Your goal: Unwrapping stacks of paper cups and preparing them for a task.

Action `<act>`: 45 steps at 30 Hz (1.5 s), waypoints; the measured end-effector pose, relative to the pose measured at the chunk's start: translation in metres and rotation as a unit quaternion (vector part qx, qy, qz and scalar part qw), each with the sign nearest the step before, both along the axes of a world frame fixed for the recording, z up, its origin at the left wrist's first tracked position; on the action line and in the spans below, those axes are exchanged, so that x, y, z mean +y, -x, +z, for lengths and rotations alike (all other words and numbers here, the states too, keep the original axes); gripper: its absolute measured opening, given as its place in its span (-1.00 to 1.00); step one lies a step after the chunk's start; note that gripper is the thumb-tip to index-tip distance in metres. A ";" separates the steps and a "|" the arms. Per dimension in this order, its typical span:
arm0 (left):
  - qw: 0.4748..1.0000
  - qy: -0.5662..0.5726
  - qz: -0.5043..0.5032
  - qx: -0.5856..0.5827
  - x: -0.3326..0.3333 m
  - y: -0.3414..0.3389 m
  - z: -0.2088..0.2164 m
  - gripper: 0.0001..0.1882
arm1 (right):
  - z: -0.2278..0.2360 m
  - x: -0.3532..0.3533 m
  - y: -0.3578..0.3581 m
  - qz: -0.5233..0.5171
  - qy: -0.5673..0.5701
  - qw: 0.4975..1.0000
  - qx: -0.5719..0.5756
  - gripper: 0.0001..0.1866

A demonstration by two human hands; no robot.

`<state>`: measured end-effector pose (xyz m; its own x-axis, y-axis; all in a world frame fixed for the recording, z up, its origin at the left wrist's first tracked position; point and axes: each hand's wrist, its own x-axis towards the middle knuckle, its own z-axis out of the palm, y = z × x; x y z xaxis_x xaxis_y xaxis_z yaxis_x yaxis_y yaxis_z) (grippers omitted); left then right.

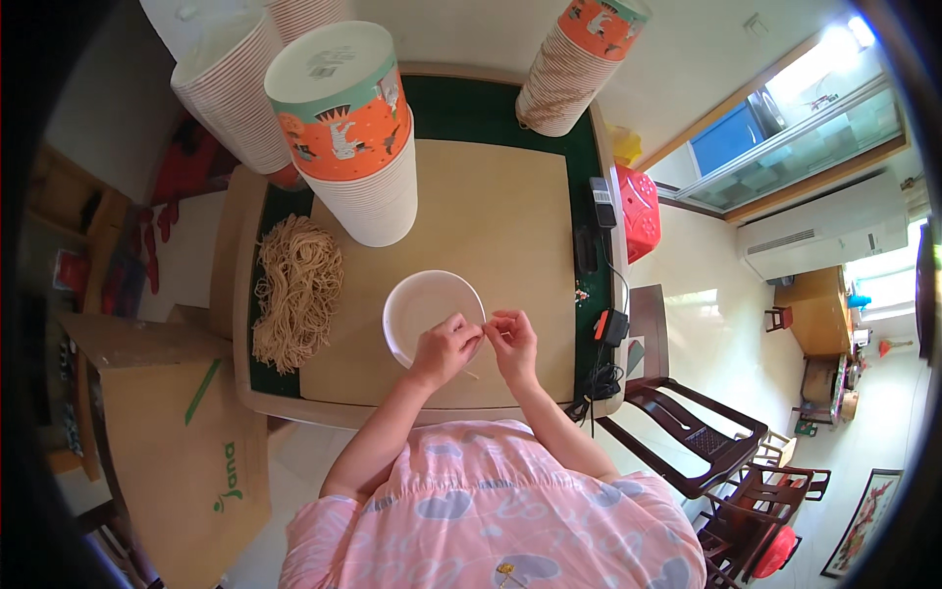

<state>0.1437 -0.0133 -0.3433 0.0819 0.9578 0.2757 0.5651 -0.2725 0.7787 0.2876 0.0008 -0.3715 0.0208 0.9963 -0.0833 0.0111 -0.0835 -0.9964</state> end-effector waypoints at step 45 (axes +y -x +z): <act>0.988 0.094 0.111 -0.045 -0.002 -0.002 -0.001 -0.93 | 0.036 0.016 0.002 0.166 -0.080 0.964 -0.191 -0.61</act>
